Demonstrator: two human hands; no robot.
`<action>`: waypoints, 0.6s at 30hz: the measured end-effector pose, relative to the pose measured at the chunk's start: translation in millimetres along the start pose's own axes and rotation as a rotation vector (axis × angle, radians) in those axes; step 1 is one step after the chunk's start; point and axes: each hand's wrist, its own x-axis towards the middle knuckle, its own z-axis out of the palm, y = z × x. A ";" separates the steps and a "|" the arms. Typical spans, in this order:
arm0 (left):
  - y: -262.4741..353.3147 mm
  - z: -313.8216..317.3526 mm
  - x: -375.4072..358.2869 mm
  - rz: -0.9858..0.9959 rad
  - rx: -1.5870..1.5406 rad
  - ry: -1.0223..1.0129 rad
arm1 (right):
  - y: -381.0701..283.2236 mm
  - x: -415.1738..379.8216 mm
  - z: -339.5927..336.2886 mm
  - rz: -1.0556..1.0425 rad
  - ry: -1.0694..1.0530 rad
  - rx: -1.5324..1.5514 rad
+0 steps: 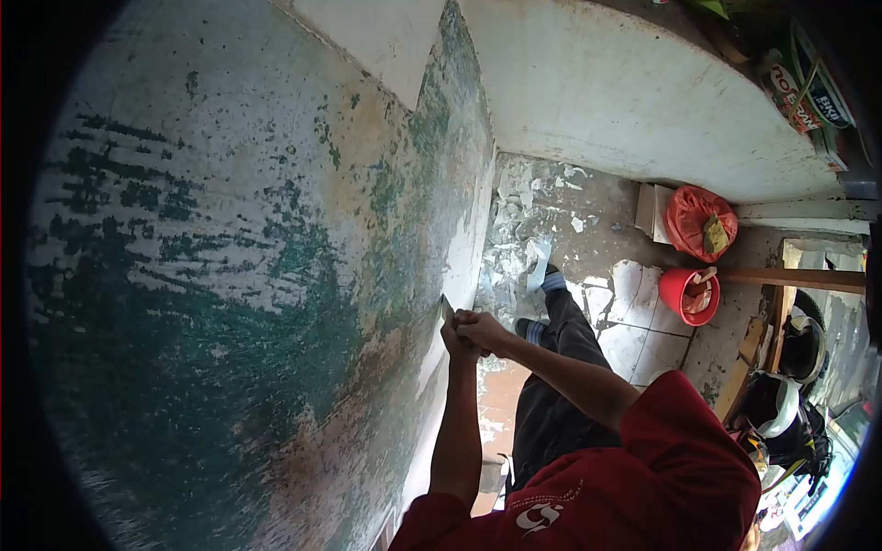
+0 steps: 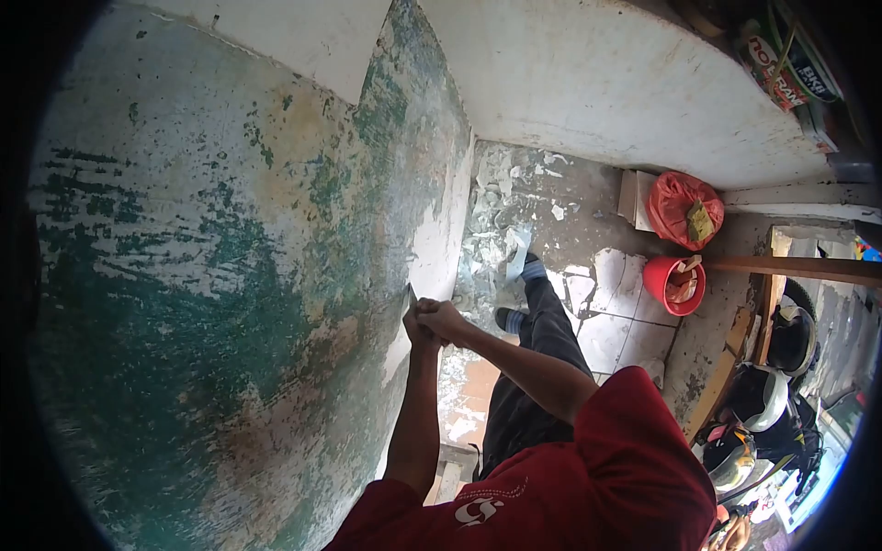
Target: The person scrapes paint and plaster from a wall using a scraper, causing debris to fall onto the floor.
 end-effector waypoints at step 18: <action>2.5 1.9 12.3 -0.026 -0.002 -0.097 | -17.9 -9.7 -4.1 0.064 -0.037 -0.073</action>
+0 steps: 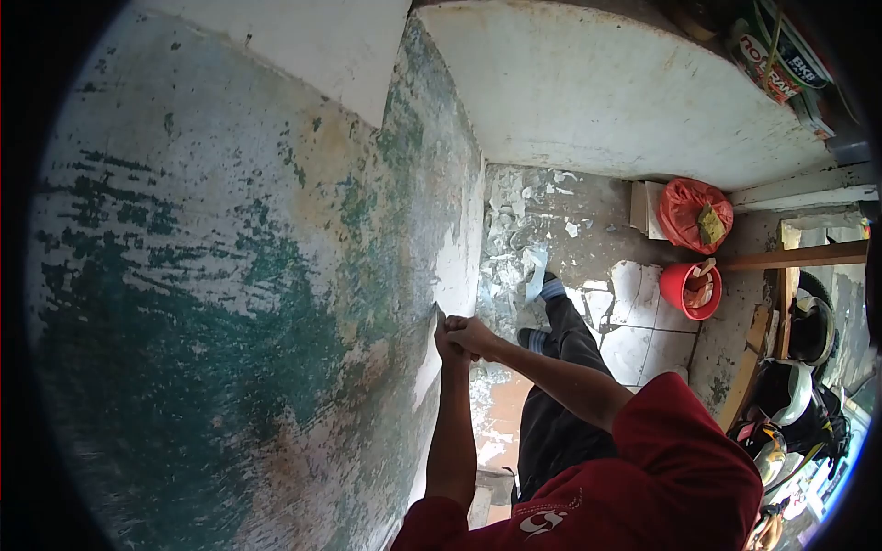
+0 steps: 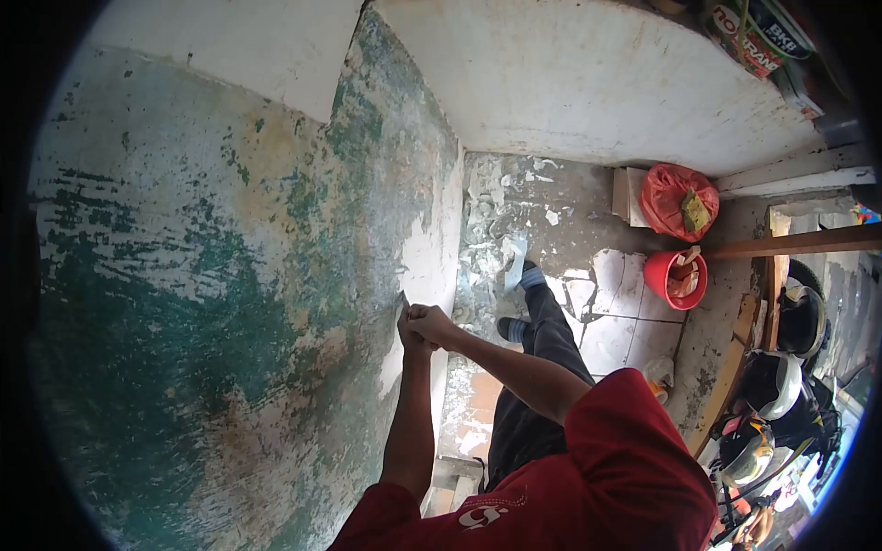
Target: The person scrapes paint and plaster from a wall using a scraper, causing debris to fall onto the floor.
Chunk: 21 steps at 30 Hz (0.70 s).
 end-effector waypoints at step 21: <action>-7.1 4.3 -1.0 -0.064 -0.136 -0.160 | 37.6 15.8 5.2 -0.314 0.207 0.053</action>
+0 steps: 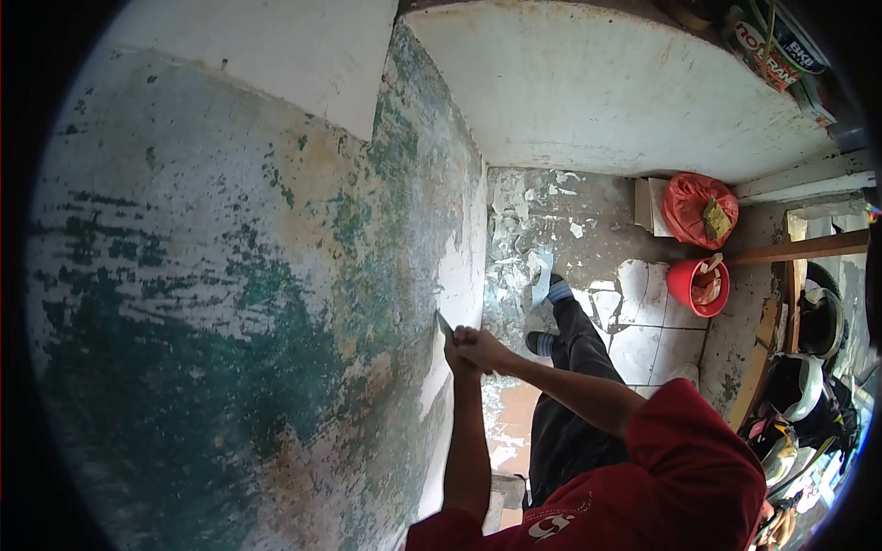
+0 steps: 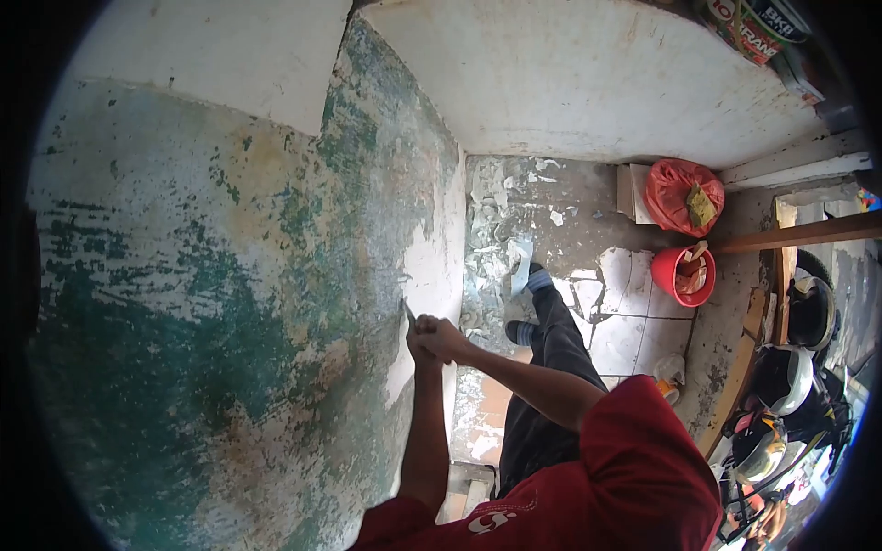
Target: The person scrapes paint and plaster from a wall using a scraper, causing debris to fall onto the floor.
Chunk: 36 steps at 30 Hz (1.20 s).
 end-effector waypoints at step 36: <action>8.7 -3.9 41.9 0.059 0.109 0.085 | -41.6 21.6 -22.6 0.036 -0.108 0.017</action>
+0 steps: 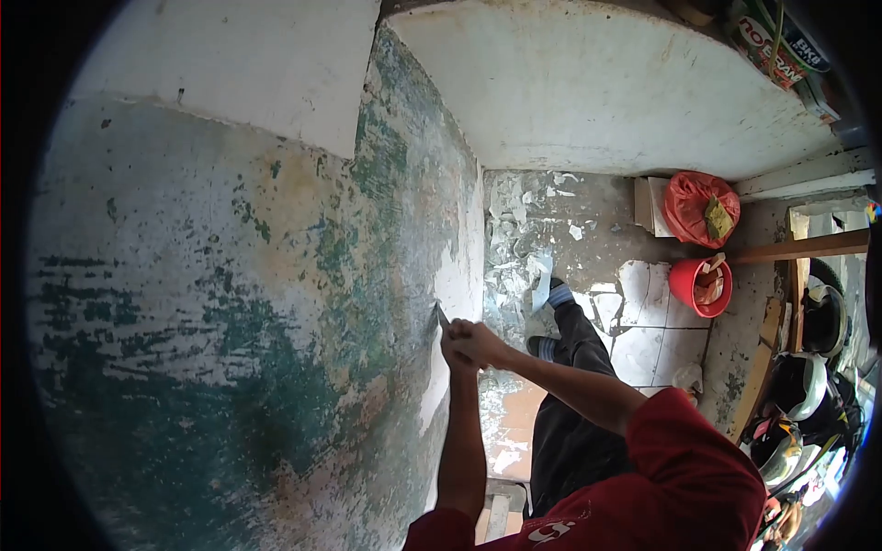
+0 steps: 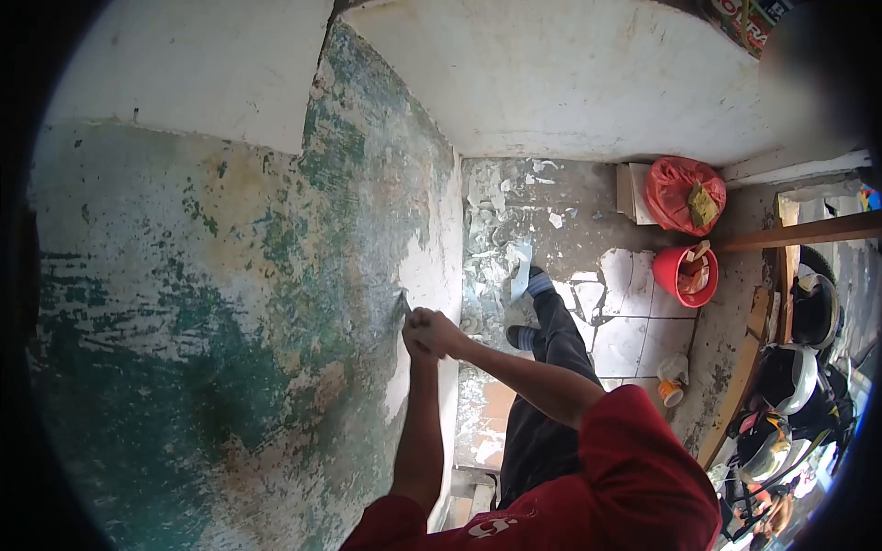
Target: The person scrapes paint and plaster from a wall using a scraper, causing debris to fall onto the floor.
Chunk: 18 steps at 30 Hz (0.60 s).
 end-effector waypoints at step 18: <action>-3.5 -20.7 13.4 0.076 0.206 0.128 | 13.8 14.0 -9.6 -0.044 -0.128 -0.056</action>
